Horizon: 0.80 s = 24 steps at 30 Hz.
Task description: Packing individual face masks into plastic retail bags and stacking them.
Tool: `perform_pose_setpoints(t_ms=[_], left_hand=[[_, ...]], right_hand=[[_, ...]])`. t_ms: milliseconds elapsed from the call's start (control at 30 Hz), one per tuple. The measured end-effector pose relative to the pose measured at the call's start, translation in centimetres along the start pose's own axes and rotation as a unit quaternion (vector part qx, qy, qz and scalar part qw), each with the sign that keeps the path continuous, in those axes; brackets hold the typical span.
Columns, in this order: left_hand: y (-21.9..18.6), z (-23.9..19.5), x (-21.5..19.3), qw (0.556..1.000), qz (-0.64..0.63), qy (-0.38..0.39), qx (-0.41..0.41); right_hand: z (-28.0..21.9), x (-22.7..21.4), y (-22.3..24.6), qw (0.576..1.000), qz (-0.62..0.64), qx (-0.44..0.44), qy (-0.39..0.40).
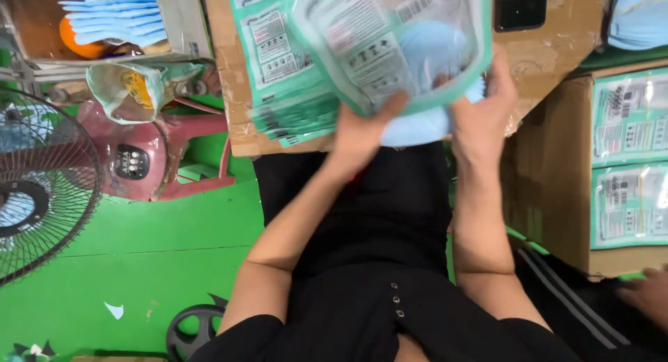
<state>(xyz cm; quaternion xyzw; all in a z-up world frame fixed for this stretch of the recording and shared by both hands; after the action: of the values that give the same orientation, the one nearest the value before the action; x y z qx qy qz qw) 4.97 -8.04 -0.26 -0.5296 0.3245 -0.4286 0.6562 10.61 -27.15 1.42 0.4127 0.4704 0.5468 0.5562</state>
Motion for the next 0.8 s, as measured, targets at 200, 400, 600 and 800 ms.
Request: perform_pose_setpoints(t_ms=[200, 400, 600, 800], left_hand=[[2.9, -1.5, -0.4, 0.989, -0.126, -0.039, -0.061], [4.1, -2.5, 1.0, 0.983, -0.147, 0.034, -0.104], [-1.8, -7.2, 5.7, 0.837, 0.061, 0.514, -0.18], [-19.1, 2.5, 1.3, 0.897, 0.253, 0.208, 0.296]], right_hand=[[-2.3, 2.0, -2.8, 0.956, 0.286, 0.063, -0.025], [-5.0, 4.7, -7.6, 0.882, 0.369, 0.286, 0.069], [-1.9, -0.6, -3.5, 0.97, 0.186, 0.15, 0.036], [-2.2, -2.9, 5.7, 0.968, -0.243, -0.061, 0.034]])
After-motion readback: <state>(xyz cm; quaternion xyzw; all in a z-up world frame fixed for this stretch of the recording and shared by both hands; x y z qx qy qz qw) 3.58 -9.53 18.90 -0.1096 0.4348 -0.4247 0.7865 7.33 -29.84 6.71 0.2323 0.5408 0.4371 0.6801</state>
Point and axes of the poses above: each hand's wrist, its own z-axis towards the middle knuckle, its own x-axis out of the palm, y = z × x, the point moved 8 cm from there along z, towards the middle knuckle, and after that the axes turned 1 degree about x, right-handed, at the moved point
